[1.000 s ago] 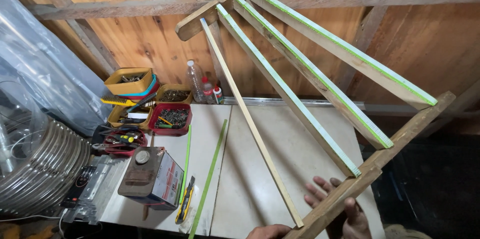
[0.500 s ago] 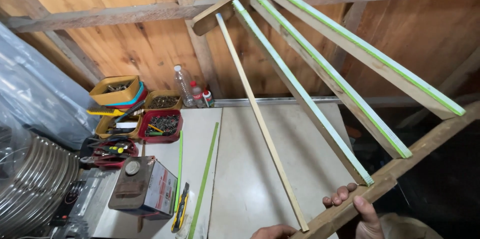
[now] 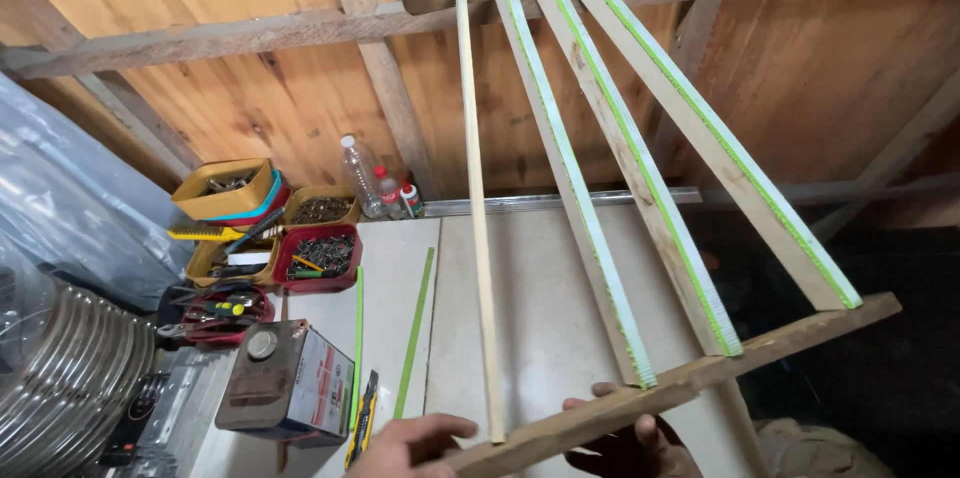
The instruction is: Applying liquid adhesive from a metal container onto the wooden slats of a frame on a workbench.
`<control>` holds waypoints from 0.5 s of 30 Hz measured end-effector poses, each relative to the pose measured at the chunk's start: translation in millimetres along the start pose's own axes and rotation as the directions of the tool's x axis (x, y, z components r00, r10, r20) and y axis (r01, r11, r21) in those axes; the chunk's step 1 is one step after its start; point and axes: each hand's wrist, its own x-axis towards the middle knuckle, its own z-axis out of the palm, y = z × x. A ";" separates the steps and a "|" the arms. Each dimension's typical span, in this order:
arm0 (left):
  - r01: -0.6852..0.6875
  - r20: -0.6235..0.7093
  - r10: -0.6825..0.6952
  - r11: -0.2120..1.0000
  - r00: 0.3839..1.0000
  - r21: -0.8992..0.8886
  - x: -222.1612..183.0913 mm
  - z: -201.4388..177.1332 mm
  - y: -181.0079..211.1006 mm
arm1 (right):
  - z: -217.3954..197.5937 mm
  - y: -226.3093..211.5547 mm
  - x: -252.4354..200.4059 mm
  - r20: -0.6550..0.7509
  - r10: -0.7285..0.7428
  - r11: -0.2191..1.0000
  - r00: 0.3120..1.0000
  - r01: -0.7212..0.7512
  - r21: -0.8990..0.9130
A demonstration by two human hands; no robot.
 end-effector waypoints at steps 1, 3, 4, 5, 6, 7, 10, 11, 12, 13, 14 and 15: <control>-0.148 0.004 0.148 0.989 0.989 -0.007 11.6 -20.9 -19.9 | 37.2 -8.0 4.1 -0.324 0.121 0.992 0.938 -0.127 0.003; -0.290 0.005 0.290 0.957 0.957 -0.017 14.2 -38.1 -39.7 | 80.2 -14.1 8.8 -0.604 0.249 0.960 0.757 -0.275 0.051; -0.337 -0.160 0.303 0.901 0.939 -0.273 6.5 -35.8 -39.3 | 85.1 -11.7 11.1 -0.609 0.236 0.933 0.757 -0.353 -0.077; -0.399 -0.321 0.265 0.771 0.909 -0.497 -1.2 -33.4 -38.9 | 90.0 -9.2 13.3 -0.611 0.222 0.885 0.760 -0.420 -0.202; -0.401 -0.323 0.264 0.769 0.909 -0.498 -2.3 -38.0 -31.2 | 103.3 -9.8 15.7 -0.610 0.223 0.883 0.761 -0.422 -0.204; -0.288 -0.311 0.107 0.727 0.944 -0.623 -3.5 -42.6 -23.3 | 116.7 -10.6 18.2 -0.603 0.212 0.850 0.769 -0.450 -0.275; -0.229 -0.310 -0.031 0.605 0.950 -0.763 13.3 -51.8 -37.0 | 126.3 -7.8 23.2 -0.629 0.216 0.763 0.747 -0.531 -0.368; -0.282 -0.349 -0.016 0.555 0.937 -0.782 22.7 -54.7 -47.9 | 124.0 -5.6 24.9 -0.662 0.225 0.713 0.715 -0.584 -0.389; -0.283 -0.350 -0.016 0.554 0.937 -0.783 20.9 -48.4 -45.1 | 115.3 -2.4 27.6 -0.662 0.225 0.712 0.715 -0.584 -0.390; -0.264 -0.374 -0.092 0.556 0.923 -0.788 19.2 -42.2 -42.2 | 106.5 0.7 30.4 -0.679 0.158 0.716 0.717 -0.557 -0.421; -0.245 -0.395 -0.166 0.556 0.903 -0.794 17.9 -35.8 -39.3 | 97.5 3.7 33.4 -0.694 0.089 0.718 0.714 -0.529 -0.452; -0.246 -0.395 -0.166 0.555 0.903 -0.795 21.2 -36.8 -48.6 | 71.3 5.2 34.3 -0.694 0.089 0.717 0.715 -0.530 -0.453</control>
